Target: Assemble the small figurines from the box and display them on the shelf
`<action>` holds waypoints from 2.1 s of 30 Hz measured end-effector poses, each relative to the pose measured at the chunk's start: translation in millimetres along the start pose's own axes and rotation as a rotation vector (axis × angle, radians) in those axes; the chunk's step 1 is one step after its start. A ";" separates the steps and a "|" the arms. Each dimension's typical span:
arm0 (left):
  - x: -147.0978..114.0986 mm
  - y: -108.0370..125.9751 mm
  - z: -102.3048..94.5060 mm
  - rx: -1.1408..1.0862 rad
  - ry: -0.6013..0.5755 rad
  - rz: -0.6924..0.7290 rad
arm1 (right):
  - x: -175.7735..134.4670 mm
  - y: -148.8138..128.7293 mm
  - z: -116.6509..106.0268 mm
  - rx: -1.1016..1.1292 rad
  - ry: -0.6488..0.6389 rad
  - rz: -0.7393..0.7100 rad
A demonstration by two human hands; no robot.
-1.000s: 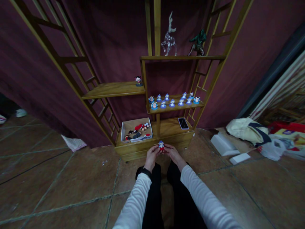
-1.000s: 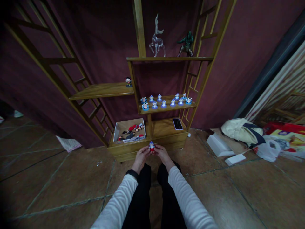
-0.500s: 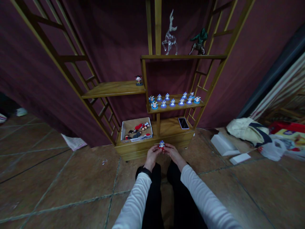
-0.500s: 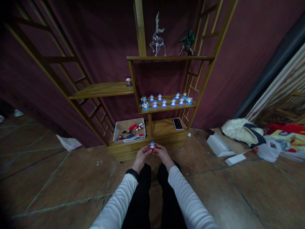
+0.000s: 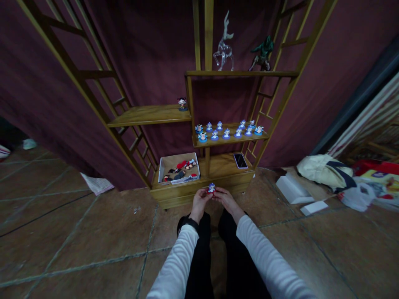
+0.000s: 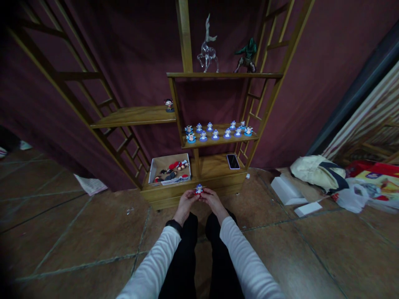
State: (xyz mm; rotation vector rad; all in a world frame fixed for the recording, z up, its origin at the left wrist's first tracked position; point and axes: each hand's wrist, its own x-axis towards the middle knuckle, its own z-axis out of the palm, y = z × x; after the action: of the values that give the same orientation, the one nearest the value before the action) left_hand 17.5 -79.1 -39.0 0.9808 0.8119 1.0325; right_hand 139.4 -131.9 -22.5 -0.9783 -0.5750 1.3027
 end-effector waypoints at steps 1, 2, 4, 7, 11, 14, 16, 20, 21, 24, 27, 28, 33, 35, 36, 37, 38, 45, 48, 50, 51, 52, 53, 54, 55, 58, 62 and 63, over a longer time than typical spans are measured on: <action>0.0 -0.1 0.7 0.004 0.004 0.005 | 0.1 0.1 -0.3 -0.003 0.005 0.001; 0.1 -0.3 1.5 0.012 0.007 0.016 | 0.1 0.2 -0.5 -0.007 0.008 -0.001; 0.1 -0.5 3.1 0.046 0.007 0.051 | 0.0 0.2 -1.2 -0.012 0.004 -0.008; -0.7 0.2 5.1 0.143 -0.018 0.103 | -0.2 -0.1 -2.8 -0.016 -0.018 -0.017; -5.9 3.9 7.3 0.265 -0.036 0.125 | -0.3 -0.1 -6.6 -0.044 0.004 -0.019; -12.2 8.2 8.9 0.320 -0.030 0.183 | -0.2 0.9 -9.8 -0.067 0.016 -0.016; -16.4 11.1 9.5 0.342 -0.047 0.219 | 0.4 2.0 -11.5 -0.067 0.004 -0.019; -22.2 16.0 9.5 0.329 -0.070 0.209 | 2.6 4.7 -12.8 -0.077 0.007 -0.011; -23.0 17.3 9.4 0.363 -0.082 0.208 | 3.1 5.3 -12.8 -0.085 0.012 -0.008; -23.3 21.8 8.8 0.728 -0.162 0.254 | 4.6 7.5 -12.6 -0.098 0.014 -0.016; -21.3 26.0 7.4 1.234 -0.281 0.364 | 6.5 10.5 -13.9 -0.100 0.001 -0.033; -20.3 26.8 6.9 1.350 -0.310 0.403 | 7.4 11.7 -14.8 -0.103 -0.001 -0.036; -15.7 26.0 5.0 1.573 -0.350 0.503 | 11.4 15.5 -19.9 -0.130 0.028 -0.037; -13.9 25.0 5.2 1.589 -0.364 0.519 | 12.1 15.1 -21.0 -0.125 0.040 -0.032; -13.0 24.7 5.6 1.595 -0.370 0.522 | 12.5 14.7 -21.3 -0.120 0.044 -0.027; -12.2 24.6 6.0 1.600 -0.375 0.521 | 12.8 14.2 -21.5 -0.117 0.047 -0.023; -11.4 24.6 6.5 1.604 -0.379 0.517 | 13.3 13.6 -21.8 -0.116 0.049 -0.019; -5.0 25.4 10.4 1.590 -0.399 0.485 | 16.0 7.2 -25.9 -0.145 0.060 -0.020; -0.4 25.6 11.7 1.533 -0.411 0.476 | 17.3 1.8 -29.9 -0.192 0.049 -0.017; 3.9 26.1 12.0 1.473 -0.409 0.449 | 19.5 -1.4 -33.1 -0.215 0.035 -0.014; 6.5 26.4 11.9 1.434 -0.408 0.431 | 21.0 -2.6 -34.8 -0.221 0.023 -0.011; 9.3 26.6 11.6 1.386 -0.409 0.414 | 22.7 -3.6 -36.4 -0.222 0.009 -0.008; 12.3 26.5 10.9 1.327 -0.411 0.401 | 24.6 -4.4 -37.8 -0.222 -0.006 -0.003; 15.6 26.0 10.0 1.260 -0.411 0.390 | 26.4 -5.1 -39.0 -0.223 -0.021 0.002; 19.0 25.1 8.9 1.187 -0.407 0.374 | 28.2 -5.9 -39.9 -0.226 -0.036 0.010; 29.9 19.0 4.7 0.957 -0.372 0.267 | 31.9 -9.1 -40.8 -0.250 -0.068 0.038; 42.0 9.2 1.6 0.592 -0.365 0.062 | 32.5 -15.1 -38.4 -0.269 -0.105 0.060; 43.7 8.0 1.7 0.501 -0.367 0.019 | 32.0 -16.5 -37.3 -0.265 -0.122 0.064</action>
State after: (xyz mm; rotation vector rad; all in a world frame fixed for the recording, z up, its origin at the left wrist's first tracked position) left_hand 30.2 -36.6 -34.9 1.5535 0.7655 0.6398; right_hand 185.6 -110.7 -32.5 -1.1471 -0.8316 1.3728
